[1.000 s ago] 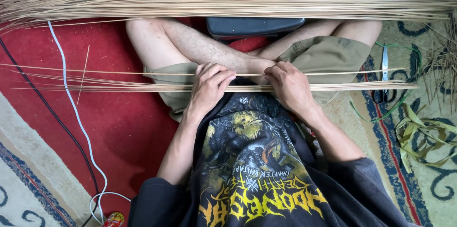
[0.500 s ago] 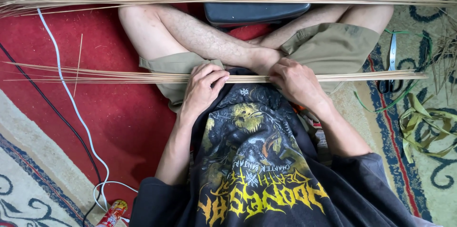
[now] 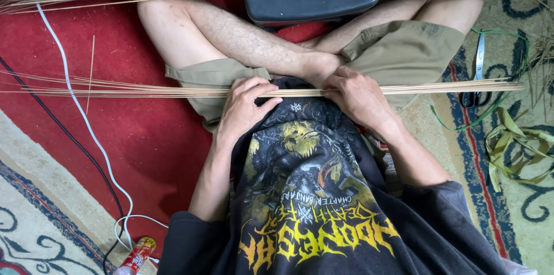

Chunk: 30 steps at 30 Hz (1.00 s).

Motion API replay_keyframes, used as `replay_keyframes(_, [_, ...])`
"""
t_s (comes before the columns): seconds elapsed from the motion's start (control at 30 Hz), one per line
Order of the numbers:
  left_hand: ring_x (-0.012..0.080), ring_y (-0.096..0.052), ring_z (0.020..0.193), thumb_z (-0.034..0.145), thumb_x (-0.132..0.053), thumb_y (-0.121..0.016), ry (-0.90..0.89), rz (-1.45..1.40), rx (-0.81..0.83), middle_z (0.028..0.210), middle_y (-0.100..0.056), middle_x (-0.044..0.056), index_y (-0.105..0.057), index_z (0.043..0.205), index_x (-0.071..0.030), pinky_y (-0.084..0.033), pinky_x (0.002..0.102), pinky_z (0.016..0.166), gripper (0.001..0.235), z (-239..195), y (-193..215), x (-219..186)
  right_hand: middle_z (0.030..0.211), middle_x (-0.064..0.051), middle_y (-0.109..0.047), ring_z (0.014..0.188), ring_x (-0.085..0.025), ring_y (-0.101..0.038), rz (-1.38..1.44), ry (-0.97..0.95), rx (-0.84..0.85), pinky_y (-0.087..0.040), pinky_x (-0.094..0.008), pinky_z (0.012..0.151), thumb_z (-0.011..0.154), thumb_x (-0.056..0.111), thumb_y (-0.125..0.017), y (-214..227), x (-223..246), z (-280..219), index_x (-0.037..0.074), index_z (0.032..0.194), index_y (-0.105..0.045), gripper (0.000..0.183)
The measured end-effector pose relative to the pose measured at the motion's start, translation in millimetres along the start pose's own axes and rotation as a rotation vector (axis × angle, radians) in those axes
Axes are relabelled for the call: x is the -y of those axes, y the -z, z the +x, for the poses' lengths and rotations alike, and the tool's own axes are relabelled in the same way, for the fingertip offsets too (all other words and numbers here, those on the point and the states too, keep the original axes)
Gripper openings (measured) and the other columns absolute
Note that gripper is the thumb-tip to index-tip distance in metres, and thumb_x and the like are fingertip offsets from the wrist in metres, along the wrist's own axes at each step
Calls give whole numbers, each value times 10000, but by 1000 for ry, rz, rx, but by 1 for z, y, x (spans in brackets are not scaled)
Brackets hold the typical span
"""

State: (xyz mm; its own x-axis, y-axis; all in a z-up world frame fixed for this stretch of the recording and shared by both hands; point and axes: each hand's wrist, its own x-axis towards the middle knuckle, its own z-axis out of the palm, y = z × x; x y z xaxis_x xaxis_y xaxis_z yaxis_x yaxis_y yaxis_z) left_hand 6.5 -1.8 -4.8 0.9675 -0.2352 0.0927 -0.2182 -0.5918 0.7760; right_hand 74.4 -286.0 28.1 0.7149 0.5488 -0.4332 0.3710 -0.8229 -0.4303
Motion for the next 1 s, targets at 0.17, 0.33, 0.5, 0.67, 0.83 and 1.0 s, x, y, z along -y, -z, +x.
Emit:
replay_keyframes(0.17, [250,-723,949,886,-219,-818,19,20,-7,965,-716,15,-769,1021,-201,-514,383,920,144,0,-3,3,996,-68,-655,1014,-329,-711,22,-1,12,-614,-480,806,911,308,-738,-1,1,2,159,1042,-718,199])
replay_keyframes(0.33, [248,-729,922,900,-249,-814,27,4,-5,952,-726,23,-767,1018,-191,-513,380,901,140,2,-3,2,979,-51,-653,1000,-312,-713,22,-12,26,-613,-471,807,896,317,-754,-2,0,2,171,1080,-722,236])
replay_keyframes(0.5, [238,-734,893,919,-279,-803,50,13,-40,955,-732,10,-764,1043,-182,-525,371,869,162,5,-5,5,965,-45,-644,996,-301,-709,82,-16,-8,-609,-469,805,918,305,-748,2,3,4,165,1113,-711,243])
replay_keyframes(0.67, [222,-730,851,941,-280,-787,67,7,-104,933,-726,2,-756,1038,-177,-528,370,824,145,16,-2,5,964,-63,-636,977,-335,-701,170,1,-57,-597,-498,802,922,299,-746,4,-1,7,153,1136,-709,262])
replay_keyframes(0.83, [227,-729,820,935,-263,-795,62,16,-163,896,-721,-2,-758,1016,-175,-533,363,790,124,31,1,12,941,-54,-644,901,-316,-705,214,22,-151,-583,-476,785,909,260,-759,10,-8,16,165,1149,-713,262])
replay_keyframes(1.0, [261,-728,813,952,-190,-772,33,14,-189,890,-717,44,-745,1010,-131,-536,375,773,87,56,13,10,935,-4,-640,839,-196,-677,298,8,-301,-574,-398,768,898,249,-784,13,-22,29,167,1262,-668,391])
